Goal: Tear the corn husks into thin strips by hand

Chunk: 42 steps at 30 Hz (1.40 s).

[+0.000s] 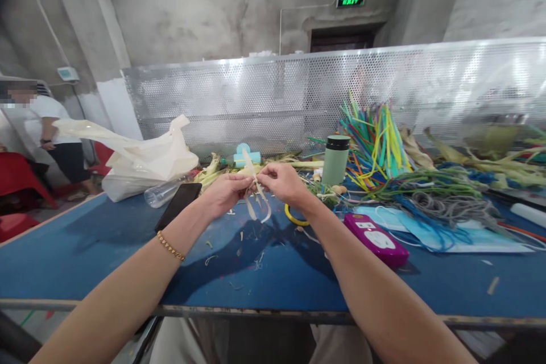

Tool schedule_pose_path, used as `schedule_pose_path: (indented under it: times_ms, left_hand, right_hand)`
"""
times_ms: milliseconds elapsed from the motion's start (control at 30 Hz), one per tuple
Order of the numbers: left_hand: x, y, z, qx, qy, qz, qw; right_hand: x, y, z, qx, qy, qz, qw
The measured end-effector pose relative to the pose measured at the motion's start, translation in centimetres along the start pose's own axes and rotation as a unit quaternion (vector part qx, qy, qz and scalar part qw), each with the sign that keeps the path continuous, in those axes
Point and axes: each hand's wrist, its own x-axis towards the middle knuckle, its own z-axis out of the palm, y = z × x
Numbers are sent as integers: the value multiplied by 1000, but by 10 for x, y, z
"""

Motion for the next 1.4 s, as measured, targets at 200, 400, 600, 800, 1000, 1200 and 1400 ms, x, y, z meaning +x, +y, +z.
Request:
schedule_pose_path:
  times_ms: [200, 400, 600, 800, 1000, 1200, 1400]
  left_hand:
    - [-2, 5, 1, 1, -23, -13, 1000]
    - [-1, 5, -5, 61, 14, -15, 998]
    - [3, -1, -8, 102, 2, 5, 995]
    - [1, 0, -7, 130, 1, 33, 991]
    - [0, 2, -4, 137, -14, 63, 988]
    - [1, -1, -7, 144, -11, 35, 989]
    - [2, -2, -8, 118, -34, 6, 992]
  right_hand:
    - [-1, -5, -5, -10, 4, -17, 1000]
    - [-3, -9, -3, -7, -11, -23, 1000]
    - [-4, -9, 0, -11, -4, -22, 1000]
    - [-4, -5, 1, -59, 0, -24, 998]
    - [-3, -5, 2, -42, -9, -10, 999]
    - [-1, -1, 1, -77, 2, -40, 996]
    - [0, 4, -1, -43, -6, -42, 998]
